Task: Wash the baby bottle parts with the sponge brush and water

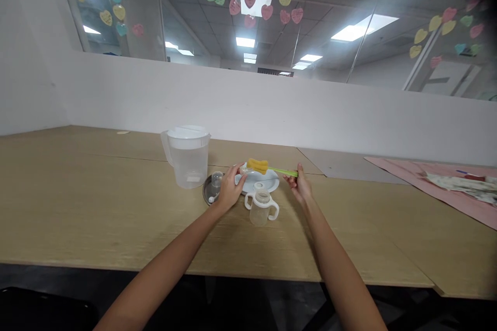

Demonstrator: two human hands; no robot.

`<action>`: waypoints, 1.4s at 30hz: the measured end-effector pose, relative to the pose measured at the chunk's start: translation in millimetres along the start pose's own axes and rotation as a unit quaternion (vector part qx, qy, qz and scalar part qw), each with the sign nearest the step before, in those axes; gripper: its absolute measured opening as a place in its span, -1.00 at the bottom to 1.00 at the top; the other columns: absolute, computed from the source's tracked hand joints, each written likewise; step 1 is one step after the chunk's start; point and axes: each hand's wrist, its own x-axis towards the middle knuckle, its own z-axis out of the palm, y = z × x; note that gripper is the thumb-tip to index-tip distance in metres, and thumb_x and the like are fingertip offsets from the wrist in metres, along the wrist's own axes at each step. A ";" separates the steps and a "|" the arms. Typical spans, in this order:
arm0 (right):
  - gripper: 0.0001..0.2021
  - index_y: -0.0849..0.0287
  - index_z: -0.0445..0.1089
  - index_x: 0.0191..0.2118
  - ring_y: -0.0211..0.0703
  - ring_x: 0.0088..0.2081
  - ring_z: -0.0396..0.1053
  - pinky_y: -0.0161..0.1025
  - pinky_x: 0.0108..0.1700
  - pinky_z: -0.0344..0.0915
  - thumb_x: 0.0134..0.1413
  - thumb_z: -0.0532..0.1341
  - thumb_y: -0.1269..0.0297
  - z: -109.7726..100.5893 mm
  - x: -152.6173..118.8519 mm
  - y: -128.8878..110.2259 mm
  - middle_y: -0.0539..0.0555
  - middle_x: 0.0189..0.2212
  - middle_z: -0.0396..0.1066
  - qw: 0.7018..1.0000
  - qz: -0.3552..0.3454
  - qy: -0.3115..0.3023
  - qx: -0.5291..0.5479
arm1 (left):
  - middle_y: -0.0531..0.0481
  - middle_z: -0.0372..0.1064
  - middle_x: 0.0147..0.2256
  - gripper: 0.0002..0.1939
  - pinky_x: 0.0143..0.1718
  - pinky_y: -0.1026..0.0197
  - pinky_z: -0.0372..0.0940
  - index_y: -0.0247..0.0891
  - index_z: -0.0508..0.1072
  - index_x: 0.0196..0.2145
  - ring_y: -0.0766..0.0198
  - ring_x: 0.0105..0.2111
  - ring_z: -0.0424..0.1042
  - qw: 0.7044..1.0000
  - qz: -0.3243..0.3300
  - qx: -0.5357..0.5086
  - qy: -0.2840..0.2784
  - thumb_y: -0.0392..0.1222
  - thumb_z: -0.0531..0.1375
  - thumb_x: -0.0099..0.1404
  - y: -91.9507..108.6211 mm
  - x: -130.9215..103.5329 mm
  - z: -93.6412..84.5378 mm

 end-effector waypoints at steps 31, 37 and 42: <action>-0.48 0.16 0.06 -0.78 -0.53 -0.85 -0.14 -0.48 -0.41 0.34 -0.07 0.06 -0.14 -2.5 1.0 -4.0 -0.18 -0.94 -0.04 0.996 0.061 -0.031 0.064 | -0.08 0.47 -0.40 -0.70 -0.31 0.22 0.35 -0.32 0.46 -0.25 0.22 -0.39 0.46 0.956 -0.181 -0.230 0.022 -0.11 0.21 0.06 1.5 4.1 1.3; -0.48 0.16 0.07 -0.78 -0.53 -0.85 -0.15 -0.47 -0.39 0.34 -0.07 0.07 -0.14 -3.5 2.1 -1.8 -0.18 -0.94 -0.03 0.997 0.056 -0.040 0.045 | -0.09 0.49 -0.43 -0.71 -0.33 0.17 0.37 -0.36 0.49 -0.32 0.17 -0.44 0.48 0.907 -0.286 -0.309 0.029 -0.15 0.25 -0.01 4.3 6.4 3.3; -0.55 0.17 0.19 -0.72 -0.48 -0.82 -0.01 -0.43 -0.39 0.36 -0.10 0.13 -0.10 -3.0 3.2 3.3 -0.15 -0.91 0.06 1.000 0.027 -0.004 -0.011 | -0.08 0.49 -0.44 -0.71 -0.30 0.14 0.37 -0.35 0.50 -0.34 0.17 -0.44 0.48 0.891 -0.302 -0.336 0.033 -0.15 0.27 -0.04 5.1 5.8 4.0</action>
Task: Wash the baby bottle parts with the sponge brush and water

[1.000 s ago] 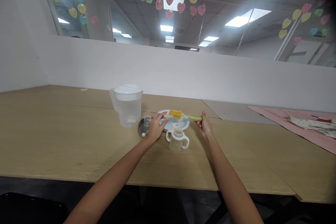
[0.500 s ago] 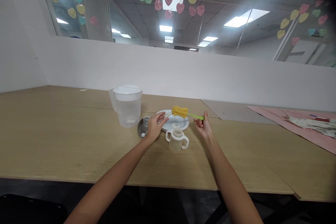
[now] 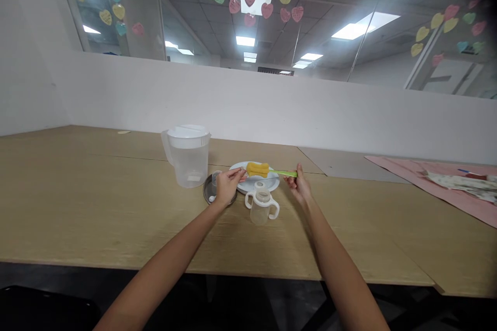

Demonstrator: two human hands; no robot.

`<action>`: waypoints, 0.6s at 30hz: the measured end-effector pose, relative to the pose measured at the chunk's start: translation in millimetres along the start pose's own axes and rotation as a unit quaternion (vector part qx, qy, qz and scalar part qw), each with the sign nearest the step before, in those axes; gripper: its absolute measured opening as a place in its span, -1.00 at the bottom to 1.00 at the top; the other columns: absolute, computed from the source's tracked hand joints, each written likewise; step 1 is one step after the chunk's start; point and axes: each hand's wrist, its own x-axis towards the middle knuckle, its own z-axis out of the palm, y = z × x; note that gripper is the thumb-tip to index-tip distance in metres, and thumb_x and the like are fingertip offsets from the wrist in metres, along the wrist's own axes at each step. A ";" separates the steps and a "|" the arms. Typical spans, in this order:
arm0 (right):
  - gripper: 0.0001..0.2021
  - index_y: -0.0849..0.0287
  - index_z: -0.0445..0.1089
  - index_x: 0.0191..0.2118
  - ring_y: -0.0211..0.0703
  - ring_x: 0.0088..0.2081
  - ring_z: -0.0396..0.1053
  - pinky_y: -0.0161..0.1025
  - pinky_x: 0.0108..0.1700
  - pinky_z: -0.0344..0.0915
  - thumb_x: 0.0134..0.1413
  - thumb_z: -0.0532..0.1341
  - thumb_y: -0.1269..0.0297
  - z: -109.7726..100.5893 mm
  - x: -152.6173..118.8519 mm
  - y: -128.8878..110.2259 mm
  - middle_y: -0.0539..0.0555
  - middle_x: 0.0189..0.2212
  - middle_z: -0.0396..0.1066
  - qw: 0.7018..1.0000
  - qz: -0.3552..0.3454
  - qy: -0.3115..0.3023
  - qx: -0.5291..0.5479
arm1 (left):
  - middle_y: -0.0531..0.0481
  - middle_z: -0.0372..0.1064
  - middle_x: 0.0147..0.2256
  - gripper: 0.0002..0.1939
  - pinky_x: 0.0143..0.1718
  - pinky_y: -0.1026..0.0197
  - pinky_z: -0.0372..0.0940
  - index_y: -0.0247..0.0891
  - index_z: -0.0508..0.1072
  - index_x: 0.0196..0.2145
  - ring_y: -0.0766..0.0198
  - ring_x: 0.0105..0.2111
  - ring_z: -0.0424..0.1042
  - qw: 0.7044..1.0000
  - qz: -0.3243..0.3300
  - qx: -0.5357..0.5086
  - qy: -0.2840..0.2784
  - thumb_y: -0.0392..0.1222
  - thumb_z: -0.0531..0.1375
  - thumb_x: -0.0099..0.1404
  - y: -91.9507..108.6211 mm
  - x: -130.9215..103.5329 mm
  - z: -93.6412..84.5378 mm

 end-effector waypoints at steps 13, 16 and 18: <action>-0.58 0.19 0.25 -0.66 -0.45 -0.78 0.11 -0.34 -0.25 0.38 -0.03 0.09 -0.05 -1.0 4.1 3.7 -0.12 -0.85 0.19 0.998 -0.057 0.030 0.022 | -0.08 0.49 -0.47 -0.73 -0.29 0.15 0.37 -0.36 0.50 -0.39 0.20 -0.45 0.48 0.999 -0.010 -0.033 -0.005 -0.13 0.27 -0.04 -1.0 3.7 -2.7; -0.58 0.18 0.25 -0.65 -0.43 -0.75 0.16 -0.31 -0.23 0.38 -0.03 0.08 -0.07 -1.8 4.2 3.5 -0.12 -0.85 0.20 0.998 -0.053 0.021 0.030 | -0.08 0.49 -0.46 -0.73 -0.28 0.16 0.37 -0.36 0.50 -0.39 0.21 -0.44 0.47 0.999 -0.009 -0.038 -0.007 -0.12 0.27 -0.04 -0.6 4.1 -3.2; -0.57 0.17 0.22 -0.68 -0.42 -0.77 0.13 -0.31 -0.27 0.39 -0.06 0.10 -0.09 -1.6 2.9 3.0 -0.13 -0.88 0.14 0.999 -0.037 -0.014 0.005 | -0.08 0.49 -0.43 -0.73 -0.27 0.16 0.36 -0.35 0.50 -0.37 0.21 -0.43 0.48 0.999 -0.006 -0.036 -0.013 -0.13 0.26 -0.03 -0.5 3.9 -3.0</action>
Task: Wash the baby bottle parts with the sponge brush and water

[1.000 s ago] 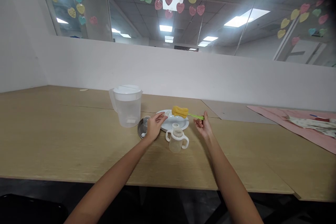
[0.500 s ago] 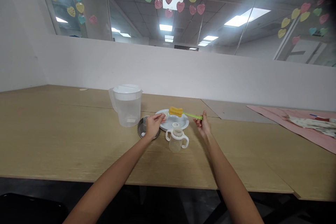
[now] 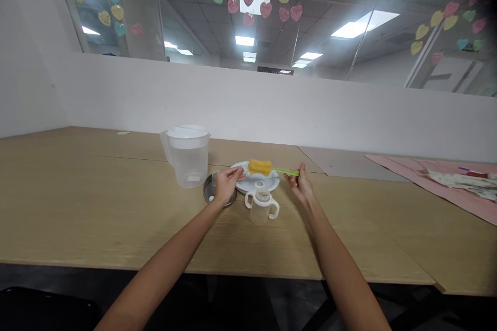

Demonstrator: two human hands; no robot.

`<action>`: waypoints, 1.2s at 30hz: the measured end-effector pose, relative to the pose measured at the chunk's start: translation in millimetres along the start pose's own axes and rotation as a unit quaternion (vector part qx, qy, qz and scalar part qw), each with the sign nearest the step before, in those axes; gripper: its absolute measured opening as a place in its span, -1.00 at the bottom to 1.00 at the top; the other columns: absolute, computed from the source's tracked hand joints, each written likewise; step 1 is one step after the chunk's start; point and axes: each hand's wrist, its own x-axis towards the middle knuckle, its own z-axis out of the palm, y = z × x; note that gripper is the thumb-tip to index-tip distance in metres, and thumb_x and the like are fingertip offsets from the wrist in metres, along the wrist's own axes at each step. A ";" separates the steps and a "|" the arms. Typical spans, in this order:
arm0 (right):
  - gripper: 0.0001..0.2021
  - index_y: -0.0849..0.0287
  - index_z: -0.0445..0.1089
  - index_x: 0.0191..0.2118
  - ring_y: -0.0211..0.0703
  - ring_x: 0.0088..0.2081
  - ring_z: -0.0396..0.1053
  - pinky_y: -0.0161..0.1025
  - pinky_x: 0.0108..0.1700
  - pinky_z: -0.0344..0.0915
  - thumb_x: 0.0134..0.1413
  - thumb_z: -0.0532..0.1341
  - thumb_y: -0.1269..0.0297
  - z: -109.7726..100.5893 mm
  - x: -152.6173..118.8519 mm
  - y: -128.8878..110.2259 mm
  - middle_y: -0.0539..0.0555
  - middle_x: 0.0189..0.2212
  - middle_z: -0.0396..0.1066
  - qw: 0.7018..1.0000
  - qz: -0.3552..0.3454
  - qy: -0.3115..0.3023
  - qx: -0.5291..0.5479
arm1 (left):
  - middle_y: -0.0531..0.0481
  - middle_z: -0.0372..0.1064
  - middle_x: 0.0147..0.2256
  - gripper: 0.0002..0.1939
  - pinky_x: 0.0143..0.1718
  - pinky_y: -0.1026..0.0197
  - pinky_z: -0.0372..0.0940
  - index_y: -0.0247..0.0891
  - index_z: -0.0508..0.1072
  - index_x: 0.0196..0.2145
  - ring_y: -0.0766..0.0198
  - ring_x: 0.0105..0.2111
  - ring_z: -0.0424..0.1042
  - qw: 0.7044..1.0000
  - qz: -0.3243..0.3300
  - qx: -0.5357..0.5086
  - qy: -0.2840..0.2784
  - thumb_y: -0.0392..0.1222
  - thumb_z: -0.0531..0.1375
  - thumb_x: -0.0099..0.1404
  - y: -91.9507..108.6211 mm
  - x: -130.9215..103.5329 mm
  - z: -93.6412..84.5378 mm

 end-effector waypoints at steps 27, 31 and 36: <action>-0.57 0.21 0.31 -0.60 -0.36 -0.72 0.25 -0.35 -0.42 0.35 -0.22 0.19 -0.14 3.6 -2.5 2.2 -0.08 -0.84 0.24 0.996 -0.049 0.032 -0.063 | -0.09 0.47 -0.30 -0.79 -0.18 0.18 0.30 -0.28 0.48 -0.34 0.22 -0.30 0.45 0.994 0.072 0.073 -0.031 -0.20 0.22 0.00 -12.2 6.6 -8.6; -0.58 0.20 0.31 -0.57 -0.40 -0.75 0.19 -0.36 -0.42 0.36 -0.17 0.16 -0.14 0.3 -2.3 -3.0 -0.13 -0.85 0.20 0.997 -0.053 0.058 -0.028 | -0.09 0.47 -0.31 -0.76 -0.19 0.18 0.31 -0.28 0.47 -0.33 0.21 -0.29 0.45 0.995 0.067 0.060 -0.036 -0.18 0.24 -0.02 -13.8 7.2 -8.7; -0.58 0.17 0.26 -0.65 -0.34 -0.73 0.23 -0.39 -0.50 0.34 -0.21 0.19 -0.13 -0.2 -1.3 -1.3 -0.10 -0.88 0.15 0.998 -0.002 0.013 -0.062 | -0.08 0.47 -0.34 -0.70 -0.24 0.19 0.33 -0.30 0.45 -0.34 0.24 -0.34 0.45 0.998 0.046 0.006 -0.053 -0.07 0.25 -0.03 -15.2 7.8 -6.4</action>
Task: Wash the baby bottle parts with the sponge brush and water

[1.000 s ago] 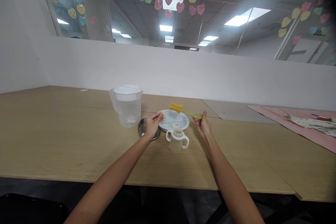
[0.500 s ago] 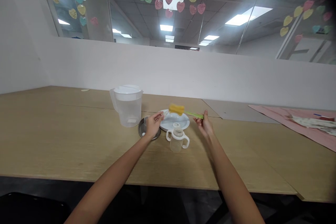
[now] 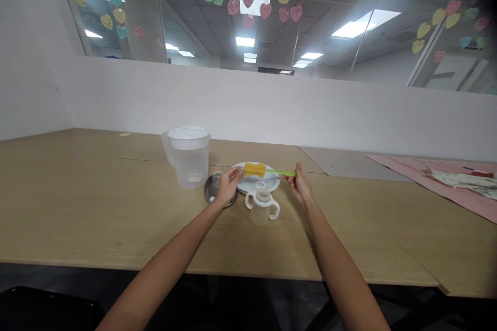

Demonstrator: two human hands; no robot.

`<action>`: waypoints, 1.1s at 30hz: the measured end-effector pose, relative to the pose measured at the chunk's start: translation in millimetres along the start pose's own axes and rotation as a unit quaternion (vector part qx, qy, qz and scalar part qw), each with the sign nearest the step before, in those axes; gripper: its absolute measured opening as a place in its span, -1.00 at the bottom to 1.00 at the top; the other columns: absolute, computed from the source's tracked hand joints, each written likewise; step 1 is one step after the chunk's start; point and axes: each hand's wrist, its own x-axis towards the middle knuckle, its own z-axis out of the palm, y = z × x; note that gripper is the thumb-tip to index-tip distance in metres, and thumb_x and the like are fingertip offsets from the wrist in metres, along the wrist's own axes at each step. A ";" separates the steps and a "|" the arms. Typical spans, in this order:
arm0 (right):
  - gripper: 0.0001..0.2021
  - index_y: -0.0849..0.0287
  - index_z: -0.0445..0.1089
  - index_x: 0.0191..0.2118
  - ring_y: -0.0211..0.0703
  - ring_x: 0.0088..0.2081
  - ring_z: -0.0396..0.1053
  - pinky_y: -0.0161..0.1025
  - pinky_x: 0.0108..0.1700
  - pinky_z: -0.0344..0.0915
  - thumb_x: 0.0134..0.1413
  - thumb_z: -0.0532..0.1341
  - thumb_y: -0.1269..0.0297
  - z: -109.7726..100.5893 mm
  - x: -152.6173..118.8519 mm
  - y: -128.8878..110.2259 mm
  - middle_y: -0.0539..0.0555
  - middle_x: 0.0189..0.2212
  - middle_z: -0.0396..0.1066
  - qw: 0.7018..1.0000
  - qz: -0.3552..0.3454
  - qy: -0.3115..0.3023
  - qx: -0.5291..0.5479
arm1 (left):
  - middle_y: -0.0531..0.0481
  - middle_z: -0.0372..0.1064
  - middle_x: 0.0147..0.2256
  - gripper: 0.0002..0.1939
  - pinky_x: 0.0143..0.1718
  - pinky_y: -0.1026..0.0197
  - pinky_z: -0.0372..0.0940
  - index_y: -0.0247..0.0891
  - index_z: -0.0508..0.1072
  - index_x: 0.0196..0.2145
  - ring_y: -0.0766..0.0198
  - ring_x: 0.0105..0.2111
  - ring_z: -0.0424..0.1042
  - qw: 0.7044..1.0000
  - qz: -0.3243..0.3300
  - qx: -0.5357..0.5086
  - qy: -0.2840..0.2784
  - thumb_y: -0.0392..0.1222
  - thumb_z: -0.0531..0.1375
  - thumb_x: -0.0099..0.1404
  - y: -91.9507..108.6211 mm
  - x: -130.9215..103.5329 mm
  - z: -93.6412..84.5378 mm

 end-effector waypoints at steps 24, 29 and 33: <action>-0.61 0.17 0.24 -0.68 -0.31 -0.62 0.35 -0.42 -0.45 0.35 -0.23 0.24 -0.06 1.2 1.3 6.3 -0.05 -0.82 0.26 0.998 -0.032 0.052 -0.003 | -0.01 0.43 -0.45 -0.81 -0.18 0.12 0.33 -0.34 0.36 -0.38 0.25 -0.36 0.46 0.989 -0.052 -0.121 0.065 -0.23 0.18 0.00 9.7 1.6 1.9; -0.59 0.15 0.21 -0.68 -0.41 -0.78 0.17 -0.41 -0.45 0.36 -0.16 0.18 -0.10 1.9 -1.8 -1.6 -0.14 -0.91 0.09 0.999 0.022 0.011 0.040 | -0.02 0.43 -0.37 -0.73 -0.17 0.10 0.32 -0.32 0.37 -0.27 0.24 -0.34 0.46 0.983 -0.046 -0.176 0.040 -0.25 0.11 0.01 9.1 4.1 1.5; -0.57 0.15 0.18 -0.71 -0.35 -0.70 0.28 -0.45 -0.48 0.34 -0.17 0.18 -0.10 3.4 -4.7 -4.5 -0.11 -0.92 0.07 0.998 0.048 -0.009 0.028 | -0.01 0.44 -0.38 -0.79 -0.11 0.13 0.28 -0.33 0.39 -0.36 0.27 -0.32 0.44 0.981 -0.058 -0.181 0.031 -0.25 0.13 -0.02 8.9 5.5 3.7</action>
